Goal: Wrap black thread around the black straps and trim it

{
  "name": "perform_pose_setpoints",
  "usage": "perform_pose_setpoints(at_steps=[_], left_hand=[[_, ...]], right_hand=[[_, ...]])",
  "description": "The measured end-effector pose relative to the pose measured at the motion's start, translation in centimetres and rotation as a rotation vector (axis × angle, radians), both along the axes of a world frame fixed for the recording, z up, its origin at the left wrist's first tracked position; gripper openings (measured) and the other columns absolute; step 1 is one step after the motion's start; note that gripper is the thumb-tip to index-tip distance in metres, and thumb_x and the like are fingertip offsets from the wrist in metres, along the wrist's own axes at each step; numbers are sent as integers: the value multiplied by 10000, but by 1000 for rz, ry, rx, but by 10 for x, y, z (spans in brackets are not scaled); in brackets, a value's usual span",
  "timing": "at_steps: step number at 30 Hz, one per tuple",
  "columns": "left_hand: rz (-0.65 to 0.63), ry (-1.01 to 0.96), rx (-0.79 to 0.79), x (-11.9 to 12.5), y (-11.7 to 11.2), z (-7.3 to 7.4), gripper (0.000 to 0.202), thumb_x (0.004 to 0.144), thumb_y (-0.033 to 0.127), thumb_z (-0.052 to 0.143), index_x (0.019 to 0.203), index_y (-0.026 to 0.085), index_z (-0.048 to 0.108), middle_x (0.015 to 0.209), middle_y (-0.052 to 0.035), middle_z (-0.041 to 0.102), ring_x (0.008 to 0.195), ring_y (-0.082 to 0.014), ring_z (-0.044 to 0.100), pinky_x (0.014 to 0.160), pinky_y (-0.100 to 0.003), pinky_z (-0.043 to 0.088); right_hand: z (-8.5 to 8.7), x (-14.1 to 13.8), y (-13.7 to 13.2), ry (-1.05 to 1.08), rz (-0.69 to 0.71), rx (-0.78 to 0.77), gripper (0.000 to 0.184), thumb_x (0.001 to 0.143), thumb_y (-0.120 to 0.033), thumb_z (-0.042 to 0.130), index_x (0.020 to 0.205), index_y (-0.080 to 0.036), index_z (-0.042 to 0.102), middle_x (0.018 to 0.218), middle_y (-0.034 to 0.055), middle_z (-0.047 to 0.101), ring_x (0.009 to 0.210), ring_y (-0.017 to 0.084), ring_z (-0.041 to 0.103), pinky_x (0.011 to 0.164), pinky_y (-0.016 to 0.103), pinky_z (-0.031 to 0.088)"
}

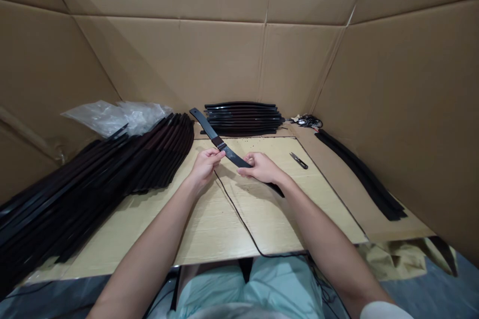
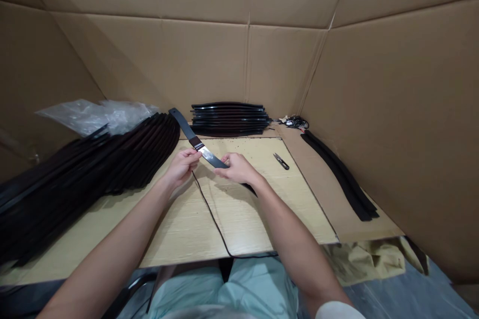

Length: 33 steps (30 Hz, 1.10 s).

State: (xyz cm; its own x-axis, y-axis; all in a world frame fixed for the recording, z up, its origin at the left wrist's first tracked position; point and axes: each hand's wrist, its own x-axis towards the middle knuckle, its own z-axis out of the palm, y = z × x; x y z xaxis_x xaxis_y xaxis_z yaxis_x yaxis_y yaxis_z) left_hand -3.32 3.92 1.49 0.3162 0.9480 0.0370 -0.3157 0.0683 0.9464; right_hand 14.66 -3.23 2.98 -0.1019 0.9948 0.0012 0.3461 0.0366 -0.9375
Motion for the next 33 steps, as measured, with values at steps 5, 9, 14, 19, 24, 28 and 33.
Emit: perform_pose_setpoints(at_steps=[5,9,14,19,24,28,33], left_hand=[[68,6,2,3,-2,1,414,407,296,897,526,154,527,432,96,355,391,-17,230,410,-206,105],[145,19,2,4,-2,1,430,375,322,898,493,152,522,415,93,357,394,-19,231,409,-207,103],[190,21,10,4,-1,1,427,368,323,890,480,160,512,415,90,362,401,-26,235,416,-211,113],[212,40,29,5,-1,-3,390,371,295,885,496,152,545,443,74,419,410,-29,260,425,-218,134],[239,50,69,6,-1,-4,383,385,284,882,489,154,538,480,62,468,428,-33,285,436,-225,160],[230,64,82,7,0,-3,363,403,292,880,498,156,557,469,65,454,431,-41,287,435,-231,159],[202,67,73,8,1,-4,408,328,305,896,510,150,565,452,69,447,414,-36,277,424,-227,140]], right_hand=[[-1,-4,0,-50,-59,-15,303,748,-149,721,816,-221,435,523,-68,624,371,95,519,365,179,365],[2,-6,1,-64,-81,20,187,823,-235,666,815,-208,480,524,-61,616,384,88,509,376,176,358],[0,-6,4,-71,-80,7,83,873,-198,569,844,-202,491,561,-29,652,429,116,559,417,202,404],[-9,-1,7,-120,-82,72,133,838,-132,585,823,-202,473,640,-5,685,525,118,585,509,210,421],[-10,0,7,-137,-72,109,151,842,-131,563,809,-211,439,722,13,710,580,124,586,549,226,416],[-10,-1,7,-133,-84,136,159,824,-126,571,785,-211,443,697,-13,670,617,128,593,593,237,422],[-12,-1,8,-148,-124,156,171,770,-143,642,897,-194,540,701,-29,614,658,142,582,605,244,414]])
